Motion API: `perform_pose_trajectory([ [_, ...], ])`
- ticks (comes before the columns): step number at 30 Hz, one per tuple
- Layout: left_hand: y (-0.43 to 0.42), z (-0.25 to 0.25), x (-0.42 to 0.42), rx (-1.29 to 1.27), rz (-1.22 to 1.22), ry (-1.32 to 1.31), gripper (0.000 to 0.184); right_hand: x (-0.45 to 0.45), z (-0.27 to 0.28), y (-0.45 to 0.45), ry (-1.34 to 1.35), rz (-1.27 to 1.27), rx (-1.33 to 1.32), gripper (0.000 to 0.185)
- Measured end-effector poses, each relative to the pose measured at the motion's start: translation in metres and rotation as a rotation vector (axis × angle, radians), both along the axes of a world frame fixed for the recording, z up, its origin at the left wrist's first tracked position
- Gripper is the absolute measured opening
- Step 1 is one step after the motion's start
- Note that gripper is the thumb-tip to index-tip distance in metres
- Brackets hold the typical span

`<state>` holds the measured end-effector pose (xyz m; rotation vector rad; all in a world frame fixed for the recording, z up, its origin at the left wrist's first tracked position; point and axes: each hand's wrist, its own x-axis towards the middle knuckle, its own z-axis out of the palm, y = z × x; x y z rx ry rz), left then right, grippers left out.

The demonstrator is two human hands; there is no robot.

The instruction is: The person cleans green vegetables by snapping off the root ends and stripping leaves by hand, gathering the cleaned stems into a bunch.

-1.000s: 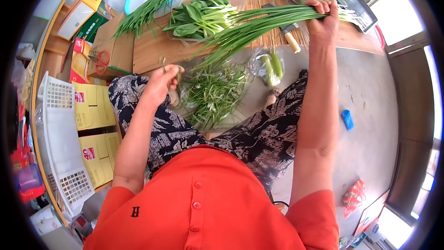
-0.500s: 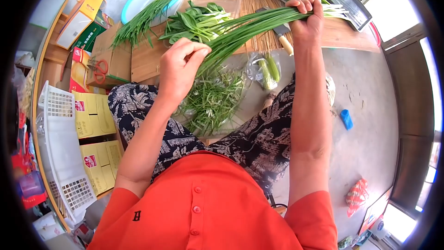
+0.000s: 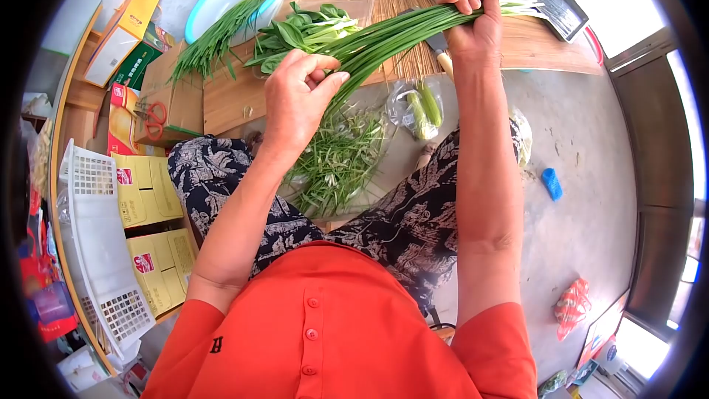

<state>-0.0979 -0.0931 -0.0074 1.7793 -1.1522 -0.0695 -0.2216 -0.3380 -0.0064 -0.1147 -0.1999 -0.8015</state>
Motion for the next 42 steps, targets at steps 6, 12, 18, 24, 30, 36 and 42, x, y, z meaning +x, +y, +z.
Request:
perform_pose_trajectory([
  [6,-0.001,0.001,0.001,-0.086,-0.034,0.104,0.009,0.002,0.001,0.004,0.006,-0.004,-0.015,0.027],
  [12,0.001,-0.001,0.005,-0.352,-0.081,0.591,0.004,0.006,-0.009,-0.001,0.075,-0.037,0.002,0.028],
  [18,0.041,0.011,0.04,-0.243,-0.122,0.854,0.009,-0.009,-0.009,-0.02,0.107,-0.17,0.013,0.026],
  [24,0.04,0.007,0.043,-0.034,-0.276,0.827,0.016,-0.006,-0.011,-0.017,0.136,-0.174,0.031,0.028],
  [30,0.015,0.001,0.009,0.055,-0.076,0.011,0.017,0.0,-0.011,-0.012,0.143,-0.156,0.01,0.027],
  [36,0.005,-0.002,0.0,0.062,-0.077,-0.156,0.014,0.002,-0.01,-0.009,0.165,-0.148,0.018,0.026],
  [42,0.004,-0.008,0.001,-0.136,-0.119,0.199,0.005,0.002,-0.011,-0.008,0.18,-0.173,0.014,0.028],
])
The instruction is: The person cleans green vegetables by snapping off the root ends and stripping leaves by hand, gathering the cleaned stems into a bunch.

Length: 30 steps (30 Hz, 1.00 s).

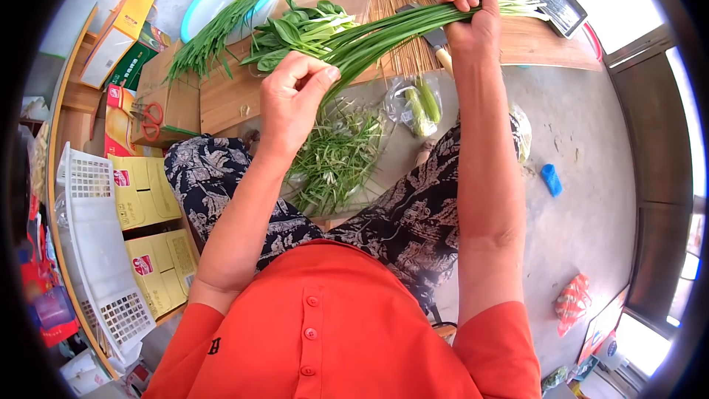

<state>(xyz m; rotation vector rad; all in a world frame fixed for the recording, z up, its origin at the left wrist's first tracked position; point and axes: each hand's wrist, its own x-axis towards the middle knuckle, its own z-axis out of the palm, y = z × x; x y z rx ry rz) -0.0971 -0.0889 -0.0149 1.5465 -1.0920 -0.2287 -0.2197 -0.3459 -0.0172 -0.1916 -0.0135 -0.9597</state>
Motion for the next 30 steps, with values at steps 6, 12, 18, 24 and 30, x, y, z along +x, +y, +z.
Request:
perform_pose_trajectory([
  [6,0.023,0.001,0.015,-0.105,0.032,0.624,0.012,-0.005,-0.003,-0.009,0.011,-0.047,0.046,0.03],
  [12,0.072,-0.031,0.046,0.179,0.098,0.327,0.013,-0.021,-0.009,-0.032,0.008,-0.124,0.144,0.033],
  [18,0.092,-0.032,0.04,0.378,0.26,-0.256,0.013,-0.022,-0.011,-0.032,0.022,-0.168,0.178,0.033],
  [24,0.054,-0.019,0.013,0.096,0.118,-0.273,0.019,-0.018,-0.011,-0.032,0.025,-0.149,0.202,0.034],
  [30,0.022,-0.025,0.013,0.109,0.141,-0.353,0.025,-0.016,-0.007,-0.022,-0.009,-0.109,0.231,0.032],
])
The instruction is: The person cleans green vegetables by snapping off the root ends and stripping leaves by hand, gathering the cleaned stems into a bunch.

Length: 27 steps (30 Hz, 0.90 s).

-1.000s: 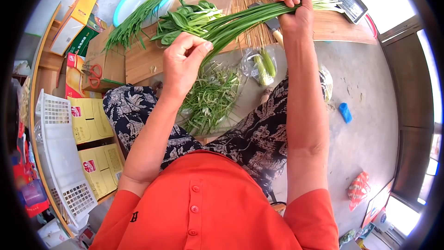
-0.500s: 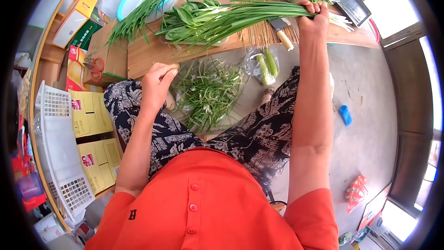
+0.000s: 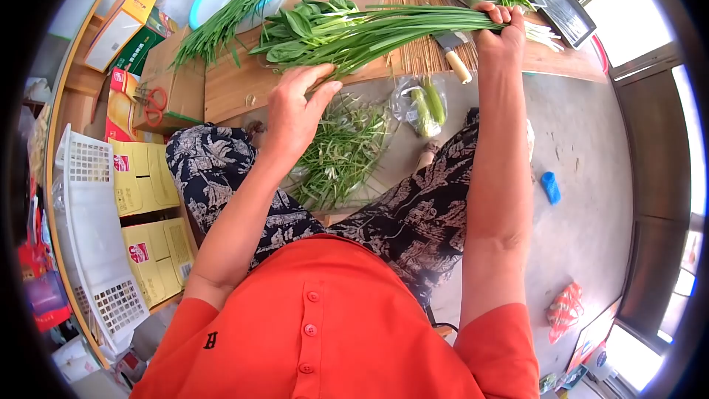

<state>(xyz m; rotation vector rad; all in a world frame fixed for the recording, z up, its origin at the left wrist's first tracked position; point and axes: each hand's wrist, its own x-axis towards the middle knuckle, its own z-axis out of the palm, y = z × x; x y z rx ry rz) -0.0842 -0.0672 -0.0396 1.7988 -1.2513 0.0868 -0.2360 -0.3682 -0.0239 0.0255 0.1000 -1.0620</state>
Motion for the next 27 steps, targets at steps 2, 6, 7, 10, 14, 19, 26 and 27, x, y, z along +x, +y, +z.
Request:
perform_pose_trajectory([
  [2,-0.006,0.0,-0.004,0.038,-0.019,0.096,0.026,-0.001,0.001,0.002,-0.023,0.026,-0.01,0.031],
  [6,-0.011,-0.006,-0.006,0.049,-0.029,0.122,0.025,-0.002,0.002,0.0,0.004,0.014,-0.015,0.031],
  [7,-0.01,-0.005,-0.007,0.071,-0.046,0.174,0.024,-0.002,0.001,-0.001,0.005,0.014,-0.013,0.031],
  [10,-0.007,-0.002,-0.01,0.097,-0.066,0.262,0.021,-0.003,-0.001,-0.002,0.037,-0.017,-0.024,0.031],
  [14,-0.009,-0.014,-0.014,-0.116,-0.149,0.892,0.016,-0.003,-0.002,-0.005,0.049,0.005,-0.064,0.033],
  [19,0.019,-0.03,0.023,-0.325,-0.088,1.213,0.012,-0.021,-0.005,-0.026,0.012,-0.04,-0.08,0.038],
  [26,0.054,-0.062,0.039,0.042,0.002,0.81,0.021,-0.033,-0.013,-0.034,-0.075,-0.02,-0.009,0.04],
  [27,0.055,-0.065,0.04,0.085,0.002,0.6,0.022,-0.035,-0.012,-0.033,-0.117,0.026,-0.003,0.039],
])
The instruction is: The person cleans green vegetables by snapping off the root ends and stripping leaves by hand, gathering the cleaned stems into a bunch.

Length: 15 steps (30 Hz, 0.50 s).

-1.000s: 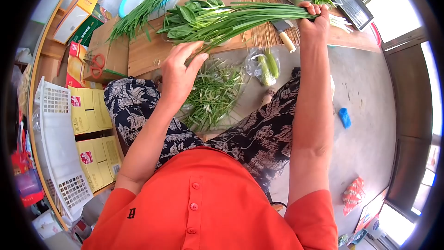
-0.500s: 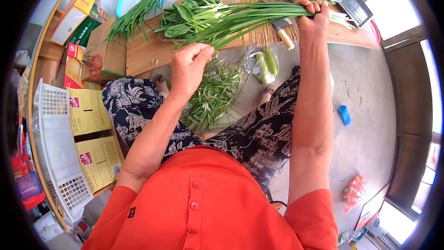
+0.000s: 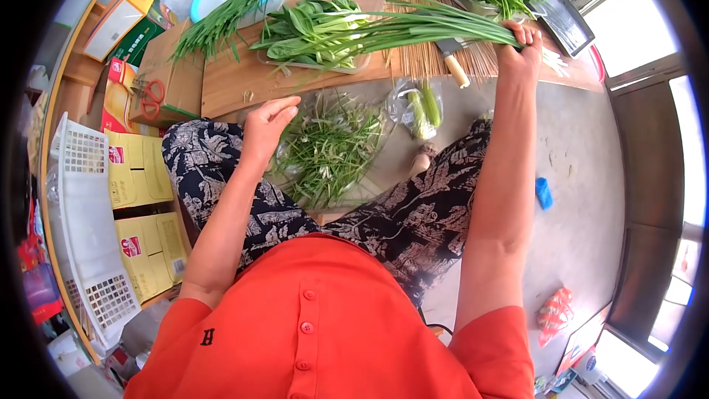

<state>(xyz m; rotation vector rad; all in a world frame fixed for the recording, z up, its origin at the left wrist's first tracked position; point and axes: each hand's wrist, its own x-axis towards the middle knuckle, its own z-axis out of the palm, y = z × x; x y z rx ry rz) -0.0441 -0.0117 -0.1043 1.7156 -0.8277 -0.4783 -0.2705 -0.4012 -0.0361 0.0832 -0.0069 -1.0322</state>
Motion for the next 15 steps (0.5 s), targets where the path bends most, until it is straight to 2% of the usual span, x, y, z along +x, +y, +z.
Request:
perform_pose_trajectory([
  [1,0.001,-0.002,0.002,-0.028,0.02,-0.123,0.016,-0.001,0.001,0.001,-0.012,0.005,0.014,0.038],
  [2,0.005,-0.004,0.006,-0.028,0.031,-0.122,0.016,-0.002,0.002,0.002,-0.022,0.012,0.029,0.038],
  [4,0.01,0.023,0.008,0.286,0.055,-0.132,0.016,-0.004,0.004,0.001,-0.053,0.079,0.049,0.033],
  [5,0.012,0.024,0.013,0.227,0.084,-0.167,0.019,-0.003,0.006,0.001,-0.062,0.09,0.055,0.033],
  [6,0.012,0.03,0.019,0.175,0.123,-0.305,0.013,-0.004,0.008,0.001,-0.069,0.1,0.062,0.033],
  [9,0.014,0.048,0.026,-0.04,0.174,-0.226,0.011,-0.005,0.009,-0.001,-0.114,0.216,0.01,0.035],
  [10,0.015,0.06,0.03,-0.018,0.147,-0.248,0.013,-0.005,0.01,0.0,-0.14,0.284,-0.024,0.036],
  [13,0.01,0.095,0.028,-0.075,-0.04,-0.069,0.029,-0.001,0.015,0.008,-0.171,0.313,-0.022,0.032],
  [14,0.006,0.1,0.026,-0.075,-0.037,-0.068,0.029,0.002,0.018,0.012,-0.179,0.335,-0.033,0.03],
  [15,-0.001,0.104,0.023,-0.077,-0.17,0.002,0.034,0.004,0.02,0.015,-0.166,0.33,-0.039,0.028],
])
